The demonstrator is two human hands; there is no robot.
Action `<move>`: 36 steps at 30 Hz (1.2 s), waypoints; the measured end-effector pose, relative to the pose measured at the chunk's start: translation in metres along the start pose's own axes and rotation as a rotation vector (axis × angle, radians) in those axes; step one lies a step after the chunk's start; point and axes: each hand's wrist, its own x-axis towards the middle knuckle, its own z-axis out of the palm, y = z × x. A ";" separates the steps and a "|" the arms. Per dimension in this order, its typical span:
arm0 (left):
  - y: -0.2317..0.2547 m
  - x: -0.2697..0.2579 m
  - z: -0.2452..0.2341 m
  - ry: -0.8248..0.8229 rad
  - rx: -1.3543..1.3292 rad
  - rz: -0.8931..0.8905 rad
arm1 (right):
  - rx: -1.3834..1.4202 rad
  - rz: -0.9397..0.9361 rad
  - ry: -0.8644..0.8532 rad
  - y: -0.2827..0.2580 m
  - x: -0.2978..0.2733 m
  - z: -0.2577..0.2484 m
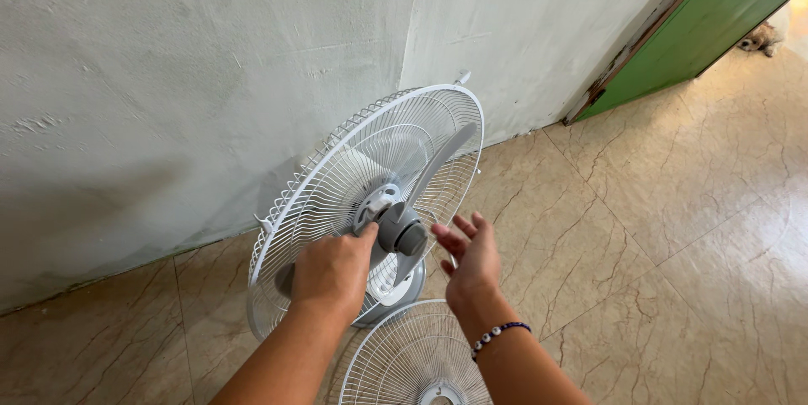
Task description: The person assembles a white electric fan by hand. They attach the fan blades to the motor hub, secure them with a nut, and then fit the front and rear wire cages onto the fan head.
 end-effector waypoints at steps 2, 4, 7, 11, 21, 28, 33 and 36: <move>-0.001 -0.002 -0.001 -0.006 0.001 -0.003 | -0.199 0.067 0.058 -0.004 -0.001 0.000; 0.000 -0.002 -0.002 -0.014 -0.020 -0.020 | -0.282 0.111 0.039 -0.008 -0.002 -0.002; 0.002 -0.002 -0.003 -0.040 -0.044 -0.039 | -0.239 0.130 -0.036 -0.013 -0.003 -0.003; 0.001 0.000 -0.004 -0.055 0.004 -0.016 | -0.280 0.206 -0.034 -0.013 -0.002 -0.005; 0.000 0.002 0.003 -0.032 -0.017 -0.024 | -0.179 0.213 -0.142 -0.014 -0.001 -0.004; -0.002 0.002 0.009 -0.016 -0.008 -0.020 | -0.199 0.256 -0.138 -0.014 -0.003 -0.008; -0.002 0.003 0.011 -0.009 -0.005 -0.015 | -0.299 0.231 -0.144 -0.001 0.008 -0.014; -0.003 0.005 0.014 0.018 -0.021 -0.016 | -0.378 0.318 -0.224 0.013 0.027 -0.003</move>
